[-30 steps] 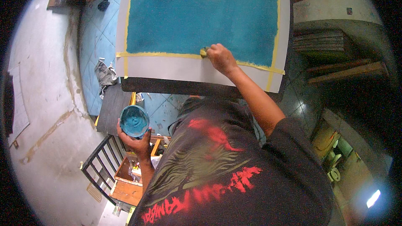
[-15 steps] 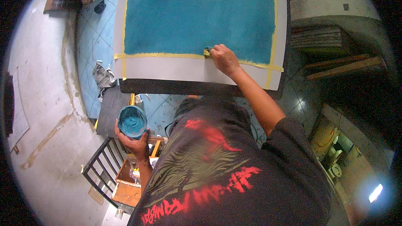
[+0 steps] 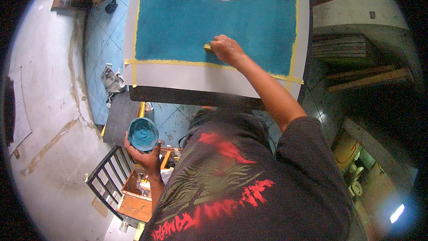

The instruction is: The person applies teal paint to a large poster using a sponge, repeatedly dipping the sponge into a container and dabbing the surface. The person works on the background area around a printed portrait, moving across the poster to cover the taped-off region.

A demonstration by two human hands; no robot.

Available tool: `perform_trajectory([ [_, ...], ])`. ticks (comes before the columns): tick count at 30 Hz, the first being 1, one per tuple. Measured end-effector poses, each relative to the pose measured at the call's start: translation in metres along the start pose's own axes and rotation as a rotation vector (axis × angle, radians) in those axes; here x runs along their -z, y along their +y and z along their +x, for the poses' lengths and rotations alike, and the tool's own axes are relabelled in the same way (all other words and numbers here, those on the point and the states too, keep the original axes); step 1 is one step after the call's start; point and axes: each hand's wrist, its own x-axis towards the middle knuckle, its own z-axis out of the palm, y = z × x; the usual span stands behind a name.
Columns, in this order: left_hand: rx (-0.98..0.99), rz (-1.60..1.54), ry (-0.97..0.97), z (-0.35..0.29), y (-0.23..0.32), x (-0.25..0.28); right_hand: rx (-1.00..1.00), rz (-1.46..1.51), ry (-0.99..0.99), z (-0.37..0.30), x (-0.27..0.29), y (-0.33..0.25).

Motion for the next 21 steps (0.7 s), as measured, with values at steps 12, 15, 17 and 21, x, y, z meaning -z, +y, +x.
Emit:
perform_trajectory([
  [12, 0.046, 0.01, 0.026, -0.008, 0.011, -0.011, -0.152, 0.148, 0.219, 0.032, 0.005, 0.032],
  [15, 0.031, 0.074, 0.008, -0.006, 0.012, -0.012, -0.092, 0.102, 0.18, 0.037, 0.002, 0.045],
  [17, 0.041, 0.06, 0.036, -0.013, 0.009, -0.013, -0.209, 0.247, 0.288, 0.048, 0.016, 0.032],
  [21, 0.074, 0.018, 0.037, -0.011, 0.017, -0.019, -0.044, 0.02, 0.079, 0.044, 0.009, 0.051],
])
